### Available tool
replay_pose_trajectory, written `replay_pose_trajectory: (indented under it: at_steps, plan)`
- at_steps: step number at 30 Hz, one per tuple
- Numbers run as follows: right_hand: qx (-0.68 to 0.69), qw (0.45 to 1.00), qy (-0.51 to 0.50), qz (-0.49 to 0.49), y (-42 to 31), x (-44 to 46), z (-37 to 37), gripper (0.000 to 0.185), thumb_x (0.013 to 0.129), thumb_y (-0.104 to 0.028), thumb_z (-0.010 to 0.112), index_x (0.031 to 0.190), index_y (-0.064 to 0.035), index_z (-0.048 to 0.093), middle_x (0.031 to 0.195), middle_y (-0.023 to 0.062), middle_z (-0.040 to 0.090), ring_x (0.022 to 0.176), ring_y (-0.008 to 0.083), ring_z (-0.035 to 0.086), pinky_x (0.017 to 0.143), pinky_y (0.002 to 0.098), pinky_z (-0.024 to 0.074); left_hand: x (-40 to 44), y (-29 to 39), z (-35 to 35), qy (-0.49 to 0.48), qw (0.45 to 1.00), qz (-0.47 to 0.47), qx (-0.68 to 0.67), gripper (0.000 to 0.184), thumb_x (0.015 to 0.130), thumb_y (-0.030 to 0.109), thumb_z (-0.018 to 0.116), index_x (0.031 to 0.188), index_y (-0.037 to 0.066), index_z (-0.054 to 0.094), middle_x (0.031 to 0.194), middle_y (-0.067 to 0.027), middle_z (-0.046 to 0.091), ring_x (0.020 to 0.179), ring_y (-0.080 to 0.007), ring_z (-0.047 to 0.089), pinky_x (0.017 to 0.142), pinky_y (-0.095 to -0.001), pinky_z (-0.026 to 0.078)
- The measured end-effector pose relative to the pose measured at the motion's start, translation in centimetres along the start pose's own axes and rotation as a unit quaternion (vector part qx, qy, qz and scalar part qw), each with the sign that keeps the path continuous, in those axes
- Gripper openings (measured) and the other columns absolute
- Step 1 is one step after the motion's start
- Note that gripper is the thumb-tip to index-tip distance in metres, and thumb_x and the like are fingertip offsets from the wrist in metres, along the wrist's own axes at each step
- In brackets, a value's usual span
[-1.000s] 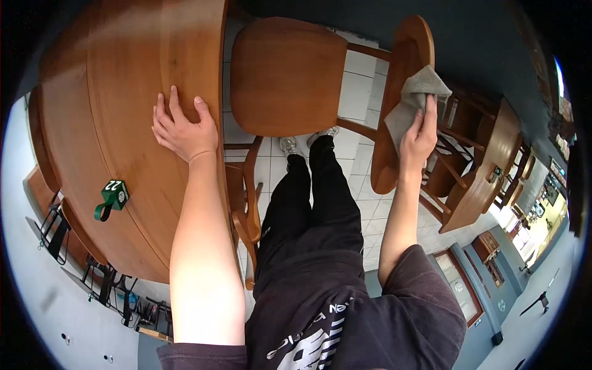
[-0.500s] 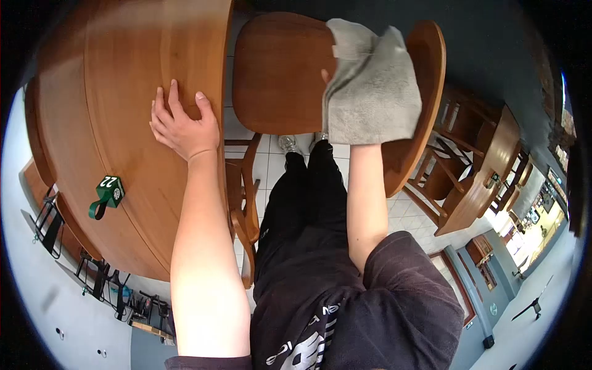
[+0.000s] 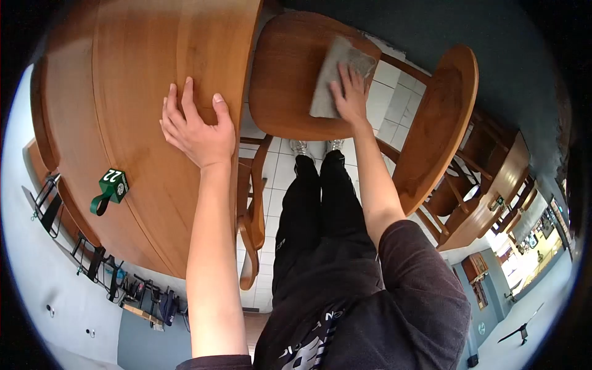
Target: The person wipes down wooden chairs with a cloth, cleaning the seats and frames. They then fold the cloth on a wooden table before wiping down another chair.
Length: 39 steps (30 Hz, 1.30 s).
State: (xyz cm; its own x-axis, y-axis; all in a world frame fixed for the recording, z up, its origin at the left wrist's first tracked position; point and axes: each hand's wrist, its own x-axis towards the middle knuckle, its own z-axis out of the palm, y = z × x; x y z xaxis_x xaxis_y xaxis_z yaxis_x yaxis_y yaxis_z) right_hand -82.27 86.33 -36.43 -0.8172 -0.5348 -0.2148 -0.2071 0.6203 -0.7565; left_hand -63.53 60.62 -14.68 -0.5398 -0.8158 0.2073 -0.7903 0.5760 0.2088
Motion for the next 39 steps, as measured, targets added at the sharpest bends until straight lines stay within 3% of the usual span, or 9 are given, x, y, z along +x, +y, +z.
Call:
replay_pose_trajectory:
  at_steps: [2,5,11,14,20,23,27,33,39]
  plan:
    - [-0.352,0.927,-0.109,-0.074,-1.4,1.6,1.2,0.078,0.093,-0.070,0.044,0.158,-0.0333,0.026,0.165,0.0097,0.022,0.153,0.0314,0.018,0.120,0.0612,0.0132,0.1,0.0,-0.1,-0.005,1.000,-0.002,-0.002,0.052,0.090,0.040,0.063,0.138,0.020,0.057,0.148,-0.0062,0.046,0.137,-0.0314,0.039,0.115,-0.0527,0.024]
    - [-0.385,0.895,-0.134,-0.179,-0.5,4.4,2.7,0.080,0.087,-0.078,0.044,0.157,-0.0424,0.026,0.167,0.0082,0.016,0.154,0.0328,0.011,0.117,0.0685,0.0023,0.0,-0.1,-0.1,-0.009,1.000,0.006,-0.011,0.053,0.090,0.037,0.063,0.139,0.018,0.057,0.149,-0.0084,0.044,0.137,-0.0324,0.037,0.115,-0.0522,0.023]
    - [-0.284,0.929,0.213,0.108,0.4,6.2,8.5,0.080,0.088,-0.079,0.040,0.157,-0.0387,0.027,0.168,0.0060,0.012,0.154,0.0357,0.007,0.113,0.0744,-0.0034,0.0,-0.1,0.0,-0.004,1.000,0.010,-0.015,0.052,0.091,0.036,0.063,0.139,0.017,0.057,0.147,-0.0088,0.046,0.136,-0.0324,0.039,0.113,-0.0513,0.026]
    - [-0.356,0.926,0.008,-0.129,0.4,5.7,6.9,0.078,0.091,-0.075,0.039,0.157,-0.0344,0.030,0.167,0.0095,0.017,0.154,0.0364,0.009,0.113,0.0733,-0.0040,0.1,-0.2,0.0,0.001,1.000,0.014,-0.021,0.052,0.091,0.036,0.064,0.139,0.017,0.057,0.147,-0.0090,0.046,0.136,-0.0320,0.040,0.112,-0.0506,0.028]
    - [-0.633,0.769,0.093,0.008,1.8,9.5,3.4,0.071,0.094,-0.064,0.046,0.155,-0.0280,0.036,0.163,0.0157,0.025,0.152,0.0384,0.019,0.113,0.0730,0.0028,0.1,-0.1,-0.1,-0.001,0.999,0.004,-0.032,0.051,0.090,0.033,0.065,0.138,0.017,0.058,0.146,-0.0090,0.047,0.134,-0.0313,0.042,0.112,-0.0497,0.028]
    - [-0.417,0.863,0.024,-0.283,3.2,10.8,1.8,0.072,0.095,-0.057,0.049,0.154,-0.0168,0.038,0.162,0.0202,0.026,0.150,0.0391,0.020,0.114,0.0712,0.0100,0.1,-0.1,-0.1,-0.003,0.999,0.003,-0.037,0.051,0.090,0.031,0.066,0.138,0.016,0.058,0.146,-0.0090,0.047,0.134,-0.0308,0.042,0.111,-0.0483,0.029]
    - [-0.331,0.920,0.206,-0.035,4.0,10.8,3.1,0.074,0.094,-0.055,0.052,0.153,-0.0124,0.038,0.159,0.0246,0.027,0.148,0.0413,0.023,0.116,0.0657,0.0155,0.1,-0.2,-0.1,0.000,1.000,0.018,-0.023,0.052,0.090,0.030,0.066,0.139,0.016,0.058,0.146,-0.0090,0.047,0.133,-0.0305,0.043,0.111,-0.0468,0.030]
    - [-0.357,0.835,-0.072,-0.412,5.0,13.9,-1.0,0.076,0.093,-0.058,0.050,0.152,-0.0104,0.039,0.155,0.0229,0.034,0.144,0.0418,0.030,0.116,0.0592,0.0202,0.2,-0.1,0.0,0.006,0.999,0.025,-0.023,0.052,0.091,0.032,0.065,0.139,0.015,0.057,0.146,-0.0094,0.047,0.132,-0.0304,0.044,0.110,-0.0462,0.031]
    - [-0.336,0.936,0.108,0.000,5.1,15.5,0.8,0.072,0.093,-0.059,0.046,0.142,-0.0074,0.048,0.143,0.0221,0.049,0.133,0.0419,0.043,0.108,0.0640,0.0257,0.0,-0.1,0.0,-0.001,1.000,0.008,-0.015,0.051,0.092,0.032,0.064,0.140,0.015,0.057,0.146,-0.0095,0.047,0.132,-0.0307,0.044,0.109,-0.0467,0.032]
